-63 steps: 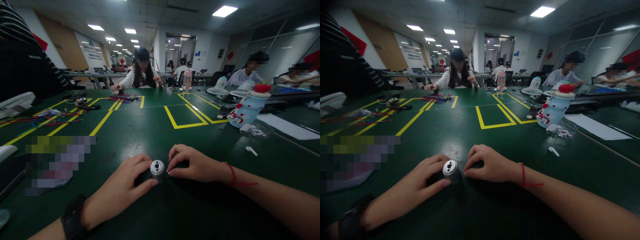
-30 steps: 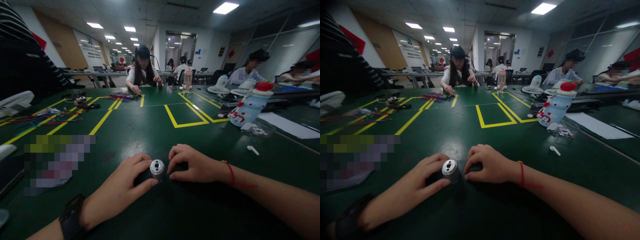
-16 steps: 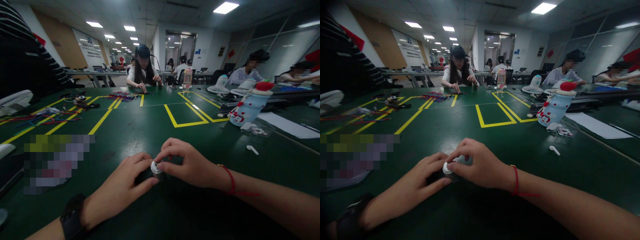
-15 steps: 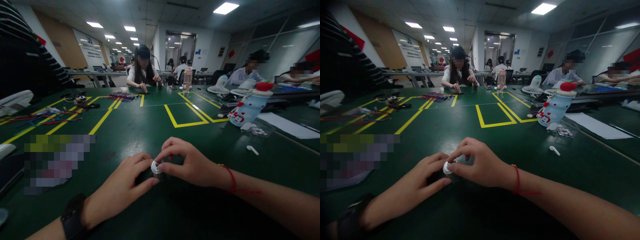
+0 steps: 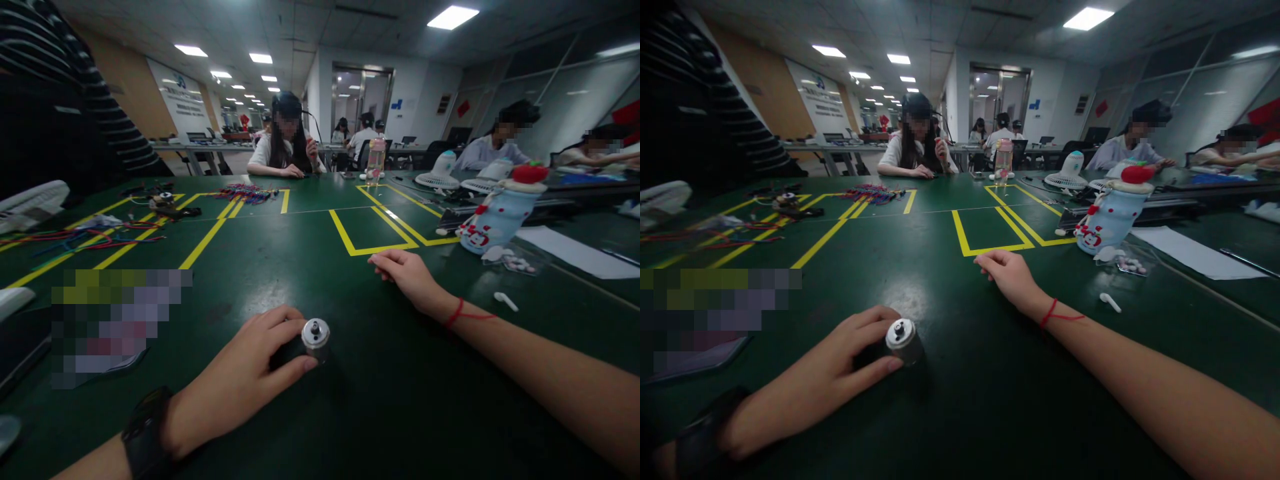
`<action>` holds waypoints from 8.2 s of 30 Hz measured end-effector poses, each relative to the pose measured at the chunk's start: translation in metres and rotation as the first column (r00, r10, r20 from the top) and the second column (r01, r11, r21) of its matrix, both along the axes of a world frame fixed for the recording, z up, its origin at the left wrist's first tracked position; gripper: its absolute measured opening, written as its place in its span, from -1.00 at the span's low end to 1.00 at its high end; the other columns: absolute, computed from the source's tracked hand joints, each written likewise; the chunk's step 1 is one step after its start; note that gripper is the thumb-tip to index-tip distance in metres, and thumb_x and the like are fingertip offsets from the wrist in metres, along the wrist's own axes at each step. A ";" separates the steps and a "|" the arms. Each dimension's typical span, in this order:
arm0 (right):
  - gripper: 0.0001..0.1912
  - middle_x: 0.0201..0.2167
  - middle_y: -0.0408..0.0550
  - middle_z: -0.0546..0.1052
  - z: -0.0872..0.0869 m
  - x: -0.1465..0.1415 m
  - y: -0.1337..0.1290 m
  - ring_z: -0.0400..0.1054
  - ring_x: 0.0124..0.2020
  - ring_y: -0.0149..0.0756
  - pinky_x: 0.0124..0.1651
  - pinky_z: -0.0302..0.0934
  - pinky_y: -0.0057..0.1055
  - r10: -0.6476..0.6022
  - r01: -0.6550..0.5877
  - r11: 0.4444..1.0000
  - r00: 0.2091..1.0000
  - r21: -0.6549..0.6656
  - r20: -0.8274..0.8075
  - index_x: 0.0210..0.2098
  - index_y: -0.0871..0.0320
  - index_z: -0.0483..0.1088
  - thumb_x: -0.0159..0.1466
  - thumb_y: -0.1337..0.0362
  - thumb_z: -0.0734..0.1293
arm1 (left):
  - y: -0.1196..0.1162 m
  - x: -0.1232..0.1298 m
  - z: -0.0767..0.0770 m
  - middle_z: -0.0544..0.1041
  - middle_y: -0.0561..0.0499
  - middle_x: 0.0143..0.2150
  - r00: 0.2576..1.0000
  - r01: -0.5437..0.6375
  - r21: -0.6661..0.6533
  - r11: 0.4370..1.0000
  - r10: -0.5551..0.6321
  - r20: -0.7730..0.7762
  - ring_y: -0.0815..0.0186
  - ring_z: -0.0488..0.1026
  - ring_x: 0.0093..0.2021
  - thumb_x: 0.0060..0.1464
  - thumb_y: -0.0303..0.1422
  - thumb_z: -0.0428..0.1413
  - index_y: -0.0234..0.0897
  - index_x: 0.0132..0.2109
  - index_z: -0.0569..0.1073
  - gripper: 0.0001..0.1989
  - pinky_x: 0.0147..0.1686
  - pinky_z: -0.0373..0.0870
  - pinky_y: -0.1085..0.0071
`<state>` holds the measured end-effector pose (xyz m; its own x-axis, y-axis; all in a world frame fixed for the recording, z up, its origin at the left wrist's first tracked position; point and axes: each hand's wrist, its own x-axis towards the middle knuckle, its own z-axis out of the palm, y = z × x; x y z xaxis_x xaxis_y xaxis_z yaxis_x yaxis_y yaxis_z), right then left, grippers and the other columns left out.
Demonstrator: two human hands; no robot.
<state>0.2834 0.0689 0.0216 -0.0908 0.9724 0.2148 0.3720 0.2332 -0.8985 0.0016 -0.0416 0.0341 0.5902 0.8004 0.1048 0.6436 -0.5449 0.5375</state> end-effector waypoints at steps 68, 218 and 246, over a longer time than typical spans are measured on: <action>-0.84 -0.29 -0.10 0.46 0.028 -0.055 -0.062 0.34 -0.27 -0.39 -0.21 0.22 -0.42 0.463 -0.505 0.829 0.860 0.238 0.213 -0.25 0.13 0.51 0.23 0.20 0.36 | 0.004 -0.006 -0.002 0.41 0.00 -0.03 0.999 -0.029 0.050 0.998 0.028 0.020 0.15 0.36 -0.04 0.22 -0.25 0.09 -0.12 -0.03 0.43 -0.80 -0.03 0.32 0.23; -0.71 -0.45 -0.05 0.50 0.005 0.001 -0.005 0.31 -0.43 -0.33 -0.32 0.17 -0.35 0.071 -0.079 0.996 0.982 0.037 0.177 -0.33 0.26 0.51 0.19 0.13 0.32 | -0.006 0.001 0.001 0.41 -0.01 -0.01 1.000 -0.016 0.040 0.999 0.015 0.008 0.16 0.35 -0.04 0.25 -0.24 0.06 -0.12 -0.04 0.40 -0.82 -0.04 0.31 0.21; -0.81 -0.13 -0.11 0.41 0.001 -0.017 -0.039 0.24 -0.10 -0.26 -0.02 0.08 -0.23 0.570 -0.709 0.705 0.580 0.016 0.582 -0.26 -0.03 0.57 0.17 0.08 0.40 | 0.016 0.010 -0.021 0.39 0.02 0.02 1.000 -0.013 0.070 0.997 0.014 -0.015 0.15 0.34 -0.01 0.25 -0.24 0.06 -0.11 -0.04 0.39 -0.83 0.01 0.27 0.19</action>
<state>0.2663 0.0302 0.0227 -0.8281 0.5435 0.1372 0.4113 0.7555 -0.5099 0.0116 -0.0256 0.0133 0.5813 0.7995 0.1515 0.6592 -0.5718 0.4883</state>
